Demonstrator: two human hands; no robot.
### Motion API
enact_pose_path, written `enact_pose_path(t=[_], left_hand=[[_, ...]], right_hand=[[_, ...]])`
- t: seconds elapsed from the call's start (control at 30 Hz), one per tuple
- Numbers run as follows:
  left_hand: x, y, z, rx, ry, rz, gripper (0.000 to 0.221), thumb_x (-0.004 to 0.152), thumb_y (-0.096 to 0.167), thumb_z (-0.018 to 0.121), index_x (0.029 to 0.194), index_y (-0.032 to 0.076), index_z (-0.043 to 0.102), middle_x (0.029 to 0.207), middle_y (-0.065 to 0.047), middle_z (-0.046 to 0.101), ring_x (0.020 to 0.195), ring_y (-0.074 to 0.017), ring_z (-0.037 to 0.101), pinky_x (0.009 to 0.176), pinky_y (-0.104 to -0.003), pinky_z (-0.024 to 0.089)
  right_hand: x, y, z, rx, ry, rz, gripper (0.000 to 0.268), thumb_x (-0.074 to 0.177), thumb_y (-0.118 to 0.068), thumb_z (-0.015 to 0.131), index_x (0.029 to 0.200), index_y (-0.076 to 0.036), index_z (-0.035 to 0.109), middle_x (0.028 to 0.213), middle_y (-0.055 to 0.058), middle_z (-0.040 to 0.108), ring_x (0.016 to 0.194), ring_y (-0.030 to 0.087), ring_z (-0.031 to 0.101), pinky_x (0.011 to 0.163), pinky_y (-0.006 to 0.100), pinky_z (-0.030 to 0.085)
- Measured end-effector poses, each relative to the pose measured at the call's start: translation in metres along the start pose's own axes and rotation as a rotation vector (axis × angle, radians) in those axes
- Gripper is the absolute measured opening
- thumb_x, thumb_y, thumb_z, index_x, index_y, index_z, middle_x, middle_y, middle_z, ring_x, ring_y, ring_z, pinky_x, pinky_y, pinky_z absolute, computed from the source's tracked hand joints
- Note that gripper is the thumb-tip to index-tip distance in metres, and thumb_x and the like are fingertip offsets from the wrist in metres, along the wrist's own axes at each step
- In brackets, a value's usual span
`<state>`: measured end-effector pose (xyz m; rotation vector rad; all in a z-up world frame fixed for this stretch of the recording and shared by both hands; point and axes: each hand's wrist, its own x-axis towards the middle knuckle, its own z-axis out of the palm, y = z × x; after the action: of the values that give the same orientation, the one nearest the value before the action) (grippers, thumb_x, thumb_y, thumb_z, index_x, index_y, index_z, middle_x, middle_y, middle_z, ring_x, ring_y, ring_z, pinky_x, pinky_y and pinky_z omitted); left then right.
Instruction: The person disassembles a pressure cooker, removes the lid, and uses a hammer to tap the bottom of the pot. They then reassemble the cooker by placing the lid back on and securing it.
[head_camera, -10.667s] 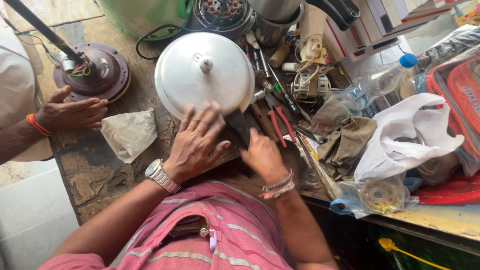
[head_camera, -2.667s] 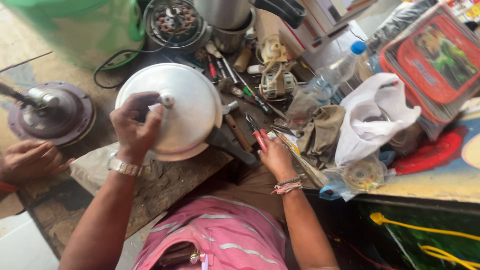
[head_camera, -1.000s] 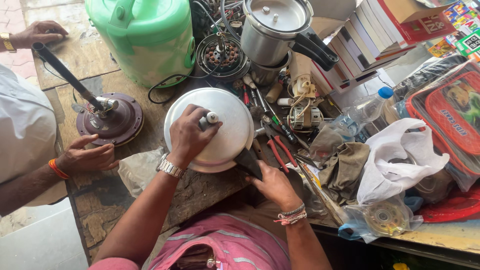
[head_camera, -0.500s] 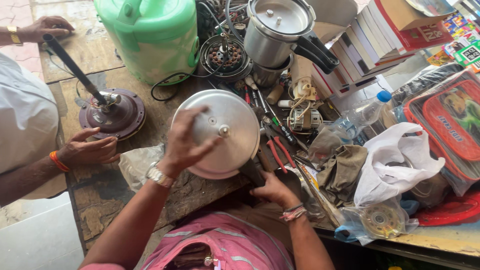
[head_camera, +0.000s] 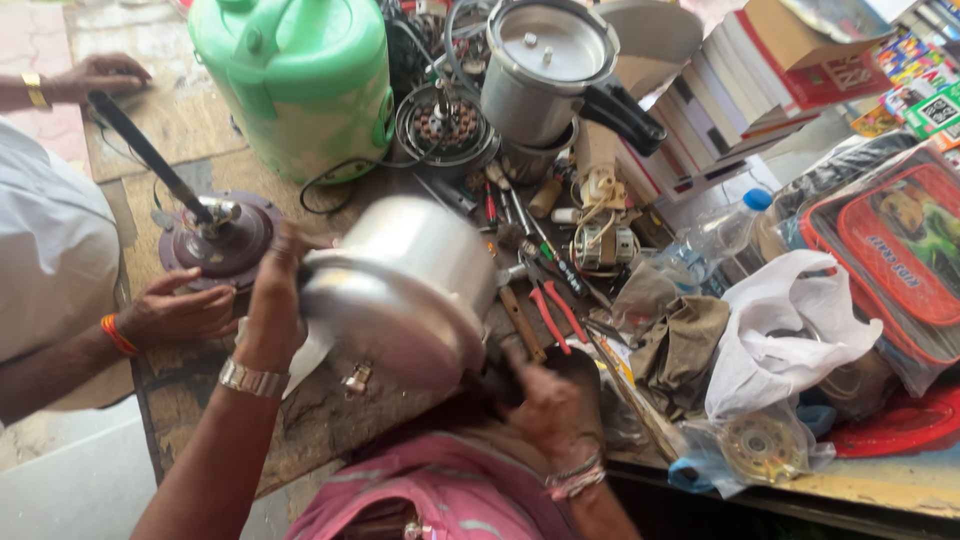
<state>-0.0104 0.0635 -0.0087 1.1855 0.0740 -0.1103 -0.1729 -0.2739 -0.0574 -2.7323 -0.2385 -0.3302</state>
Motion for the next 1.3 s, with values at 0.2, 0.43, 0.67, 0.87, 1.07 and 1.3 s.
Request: enact_pose_path(t=[0.2, 0.43, 0.67, 0.87, 1.07, 1.3], left_hand=[[0.015, 0.017, 0.036, -0.324, -0.128, -0.131, 0.077, 0.091, 0.066, 0.047, 0.131, 0.002, 0.056, 0.118, -0.012, 0.071, 0.103, -0.0205, 0.072, 0.091, -0.034, 0.06], [0.023, -0.034, 0.049, -0.36, -0.272, 0.032, 0.051, 0.105, 0.042, 0.055, 0.131, -0.002, 0.058, 0.121, -0.011, 0.067, 0.106, -0.0186, 0.066, 0.096, -0.034, 0.055], [0.02, -0.043, 0.05, -0.325, -0.302, -0.012, 0.045, 0.103, 0.035, 0.056, 0.131, -0.001, 0.061, 0.123, -0.011, 0.068, 0.11, -0.0186, 0.066, 0.097, -0.033, 0.054], [0.008, -0.043, 0.04, -0.347, -0.265, -0.179, 0.06, 0.096, 0.046, 0.062, 0.137, 0.003, 0.054, 0.126, -0.014, 0.065, 0.112, -0.0236, 0.066, 0.095, -0.041, 0.056], [0.006, -0.008, 0.016, -0.235, -0.412, -0.26, 0.096, 0.085, 0.074, 0.057, 0.148, 0.003, 0.045, 0.135, -0.018, 0.063, 0.119, -0.0255, 0.066, 0.101, -0.042, 0.054], [0.01, 0.018, -0.019, 0.229, -0.397, -0.017, 0.108, 0.085, 0.075, 0.06, 0.16, 0.001, 0.034, 0.14, -0.009, 0.057, 0.128, -0.0217, 0.056, 0.106, -0.04, 0.046]], right_hand=[[0.031, 0.016, -0.054, -0.578, 0.599, -0.188, 0.053, 0.098, -0.038, 0.076, 0.143, -0.017, 0.06, 0.091, 0.001, 0.065, 0.071, 0.022, 0.056, 0.078, 0.044, 0.044], [0.027, 0.034, -0.071, -0.596, 0.422, -0.041, 0.053, 0.081, -0.035, 0.08, 0.132, -0.027, 0.068, 0.095, 0.0, 0.062, 0.088, 0.023, 0.058, 0.088, 0.043, 0.038], [0.016, 0.034, -0.07, -0.574, 0.451, -0.042, 0.048, 0.079, -0.032, 0.08, 0.125, -0.025, 0.069, 0.095, 0.002, 0.063, 0.093, 0.024, 0.061, 0.089, 0.044, 0.041], [0.013, 0.022, -0.067, -0.466, 0.305, 0.006, 0.05, 0.079, -0.032, 0.084, 0.124, -0.019, 0.07, 0.084, 0.003, 0.063, 0.073, 0.024, 0.063, 0.068, 0.043, 0.049], [0.001, 0.007, -0.053, -0.137, 0.197, 0.096, 0.057, 0.071, -0.028, 0.089, 0.123, -0.017, 0.07, 0.093, 0.008, 0.072, 0.077, 0.029, 0.071, 0.069, 0.042, 0.056], [-0.015, -0.013, -0.001, 0.735, -0.087, -0.01, 0.061, 0.076, -0.017, 0.09, 0.126, 0.003, 0.063, 0.104, 0.012, 0.076, 0.087, 0.022, 0.073, 0.077, 0.036, 0.06]])
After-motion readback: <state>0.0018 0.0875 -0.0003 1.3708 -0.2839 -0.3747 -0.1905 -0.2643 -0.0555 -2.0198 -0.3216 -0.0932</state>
